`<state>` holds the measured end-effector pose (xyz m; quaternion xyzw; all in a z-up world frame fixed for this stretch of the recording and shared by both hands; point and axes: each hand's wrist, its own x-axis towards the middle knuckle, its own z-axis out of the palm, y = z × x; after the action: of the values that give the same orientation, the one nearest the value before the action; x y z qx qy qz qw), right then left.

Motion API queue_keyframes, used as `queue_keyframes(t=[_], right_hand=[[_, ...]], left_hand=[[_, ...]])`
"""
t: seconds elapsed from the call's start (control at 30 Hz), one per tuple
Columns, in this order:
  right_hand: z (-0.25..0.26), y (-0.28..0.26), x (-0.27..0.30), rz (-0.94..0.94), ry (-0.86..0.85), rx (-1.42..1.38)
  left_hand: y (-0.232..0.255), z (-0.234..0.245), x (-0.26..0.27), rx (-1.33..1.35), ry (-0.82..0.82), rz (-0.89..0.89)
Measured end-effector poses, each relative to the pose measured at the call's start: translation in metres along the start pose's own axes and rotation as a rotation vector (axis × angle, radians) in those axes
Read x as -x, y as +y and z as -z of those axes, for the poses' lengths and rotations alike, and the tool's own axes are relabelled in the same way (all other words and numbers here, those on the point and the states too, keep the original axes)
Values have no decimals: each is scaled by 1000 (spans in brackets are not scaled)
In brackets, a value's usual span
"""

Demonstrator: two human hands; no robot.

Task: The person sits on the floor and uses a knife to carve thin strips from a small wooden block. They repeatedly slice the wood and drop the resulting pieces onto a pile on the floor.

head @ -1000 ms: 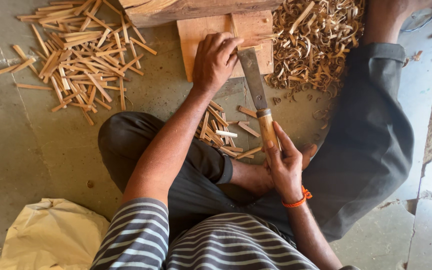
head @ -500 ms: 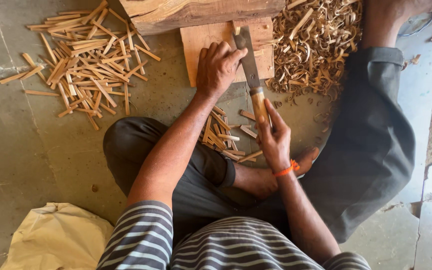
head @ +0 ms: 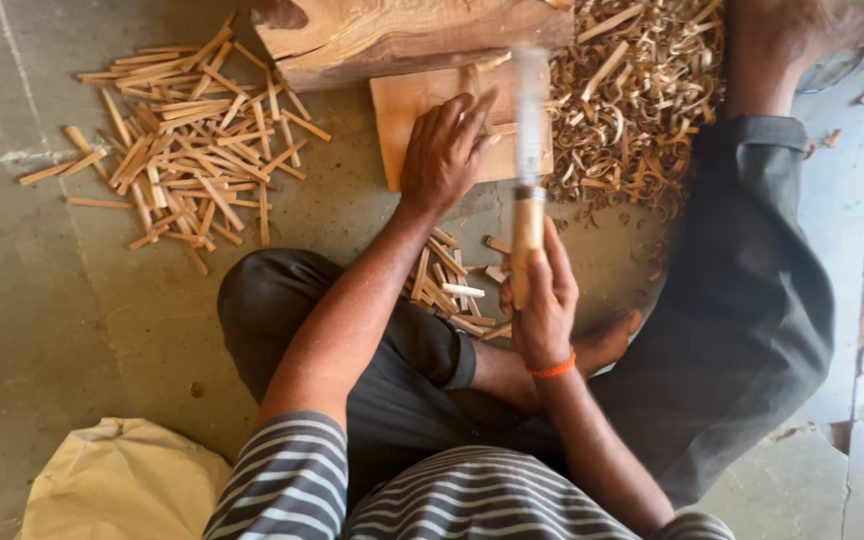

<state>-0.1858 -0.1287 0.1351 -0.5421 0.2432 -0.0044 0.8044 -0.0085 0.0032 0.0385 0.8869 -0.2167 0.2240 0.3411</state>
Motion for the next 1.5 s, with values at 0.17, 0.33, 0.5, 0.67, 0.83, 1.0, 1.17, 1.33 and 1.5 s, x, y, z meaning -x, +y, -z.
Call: queue_keyframes(t=[0.17, 0.33, 0.5, 0.67, 0.83, 1.0, 1.17, 1.33, 1.5], right_hand=[[34, -17, 18, 103, 23, 52], [64, -25, 30, 18, 30, 298], [71, -25, 41, -76, -42, 403], [61, -28, 40, -114, -38, 515], [53, -28, 46, -114, 2, 609], [39, -16, 41, -126, 54, 529], [34, 8, 9, 66, -22, 602], [29, 13, -24, 13, -31, 525], [8, 2, -29, -12, -57, 480]], left_hand=[[-6, -9, -5, 67, -36, -18], [-13, -14, 4, 159, -64, 34], [-18, -22, 5, 137, -14, 3], [-21, -23, 4, 36, 15, -22], [-19, -27, 7, -29, 34, -64], [-22, -30, 11, -95, -56, -82], [-12, -21, 10, -79, -53, -83], [-7, -9, -1, -50, -49, -52], [-8, -8, 0, -85, -30, -71]])
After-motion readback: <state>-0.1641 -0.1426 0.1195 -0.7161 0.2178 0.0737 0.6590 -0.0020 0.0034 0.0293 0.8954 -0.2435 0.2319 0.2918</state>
